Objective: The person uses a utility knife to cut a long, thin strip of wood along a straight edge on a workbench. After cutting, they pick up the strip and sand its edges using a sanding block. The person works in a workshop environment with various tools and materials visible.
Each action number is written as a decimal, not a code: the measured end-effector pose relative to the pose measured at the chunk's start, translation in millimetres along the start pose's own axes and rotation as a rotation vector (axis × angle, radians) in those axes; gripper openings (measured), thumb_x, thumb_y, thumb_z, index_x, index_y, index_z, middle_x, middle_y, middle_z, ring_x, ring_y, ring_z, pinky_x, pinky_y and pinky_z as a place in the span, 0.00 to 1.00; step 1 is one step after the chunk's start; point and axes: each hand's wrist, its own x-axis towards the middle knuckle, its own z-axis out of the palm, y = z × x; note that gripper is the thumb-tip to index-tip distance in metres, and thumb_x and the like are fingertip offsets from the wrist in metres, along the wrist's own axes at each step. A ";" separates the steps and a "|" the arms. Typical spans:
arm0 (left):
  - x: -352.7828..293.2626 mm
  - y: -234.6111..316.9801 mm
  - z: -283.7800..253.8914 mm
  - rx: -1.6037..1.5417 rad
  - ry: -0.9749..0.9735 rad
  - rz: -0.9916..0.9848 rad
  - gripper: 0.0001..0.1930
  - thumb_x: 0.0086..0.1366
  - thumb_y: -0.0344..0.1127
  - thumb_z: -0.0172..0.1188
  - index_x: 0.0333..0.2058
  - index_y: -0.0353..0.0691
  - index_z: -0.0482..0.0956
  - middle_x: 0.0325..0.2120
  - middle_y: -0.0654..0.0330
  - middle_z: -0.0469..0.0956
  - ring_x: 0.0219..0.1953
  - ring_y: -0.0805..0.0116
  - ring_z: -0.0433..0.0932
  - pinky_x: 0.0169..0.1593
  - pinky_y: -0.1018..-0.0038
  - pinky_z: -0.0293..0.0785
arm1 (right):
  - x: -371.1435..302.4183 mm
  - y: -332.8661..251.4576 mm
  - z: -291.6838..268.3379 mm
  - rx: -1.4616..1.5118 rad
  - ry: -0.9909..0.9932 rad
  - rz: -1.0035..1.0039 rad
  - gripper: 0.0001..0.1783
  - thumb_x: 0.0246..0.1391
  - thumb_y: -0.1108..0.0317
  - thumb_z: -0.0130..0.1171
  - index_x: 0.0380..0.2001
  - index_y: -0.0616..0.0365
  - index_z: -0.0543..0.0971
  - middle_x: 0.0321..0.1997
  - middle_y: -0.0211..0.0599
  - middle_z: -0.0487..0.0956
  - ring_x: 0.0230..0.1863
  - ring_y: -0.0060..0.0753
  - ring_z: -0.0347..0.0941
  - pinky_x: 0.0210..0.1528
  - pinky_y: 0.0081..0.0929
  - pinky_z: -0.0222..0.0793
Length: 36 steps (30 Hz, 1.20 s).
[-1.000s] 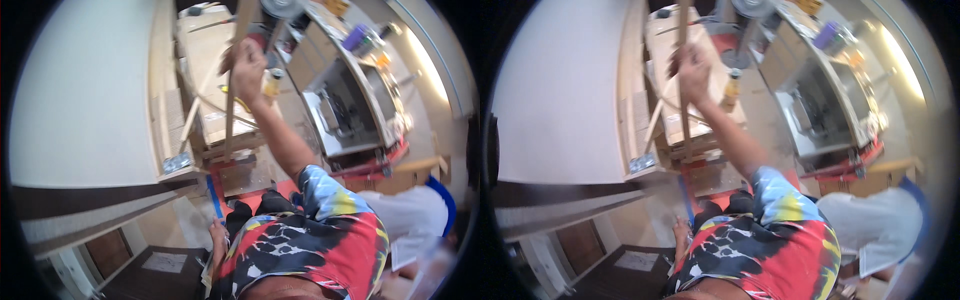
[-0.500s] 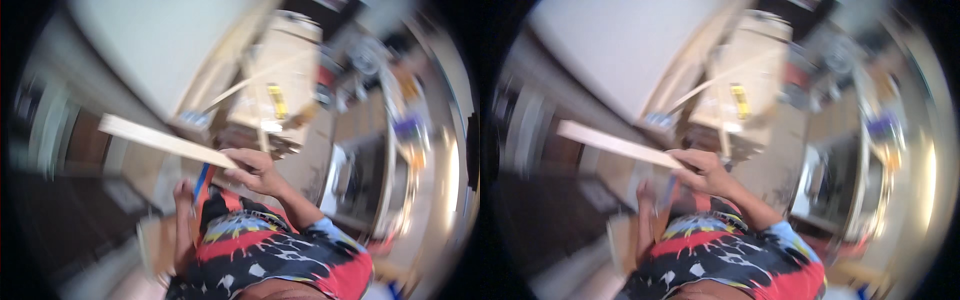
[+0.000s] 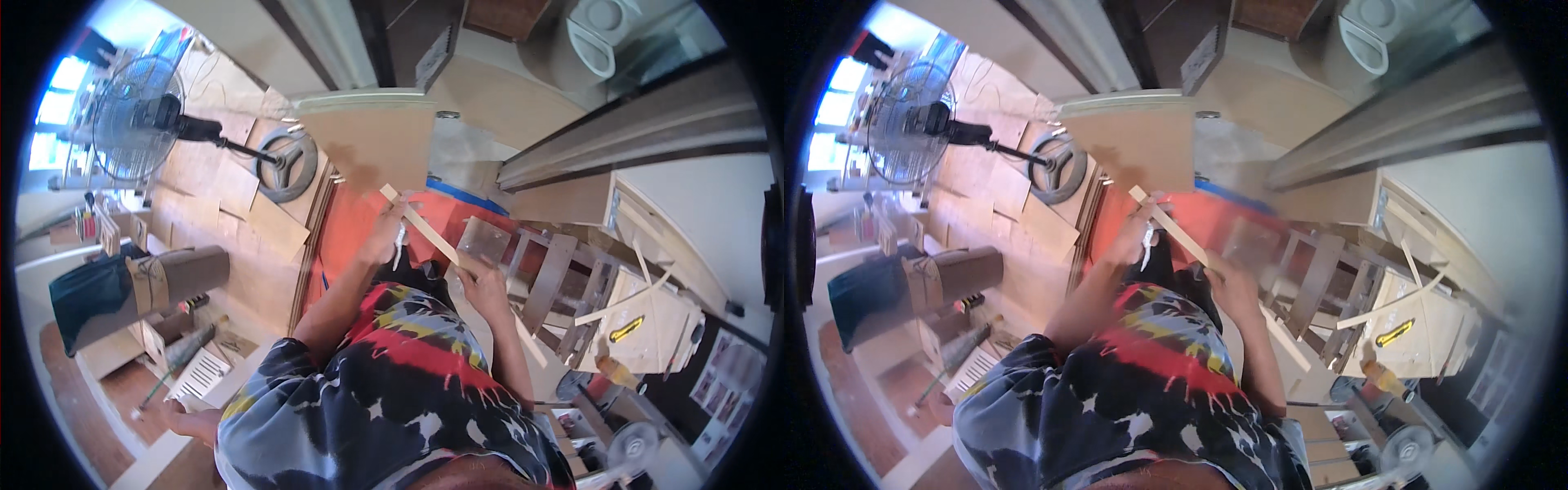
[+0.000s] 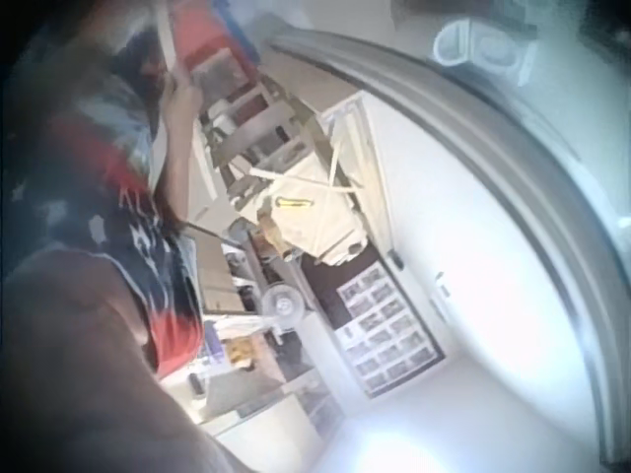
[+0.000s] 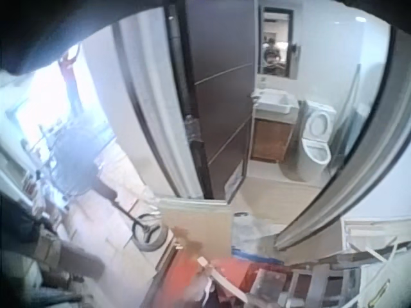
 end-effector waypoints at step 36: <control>254.7 137.7 -269.4 0.311 0.787 0.265 0.15 0.59 0.31 0.64 0.42 0.27 0.83 0.29 0.56 0.84 0.30 0.74 0.79 0.36 0.76 0.75 | 433.2 -79.0 107.0 -0.292 -0.287 -0.286 0.18 0.56 0.60 0.60 0.50 0.48 0.81 0.47 0.41 0.75 0.50 0.47 0.74 0.53 0.42 0.70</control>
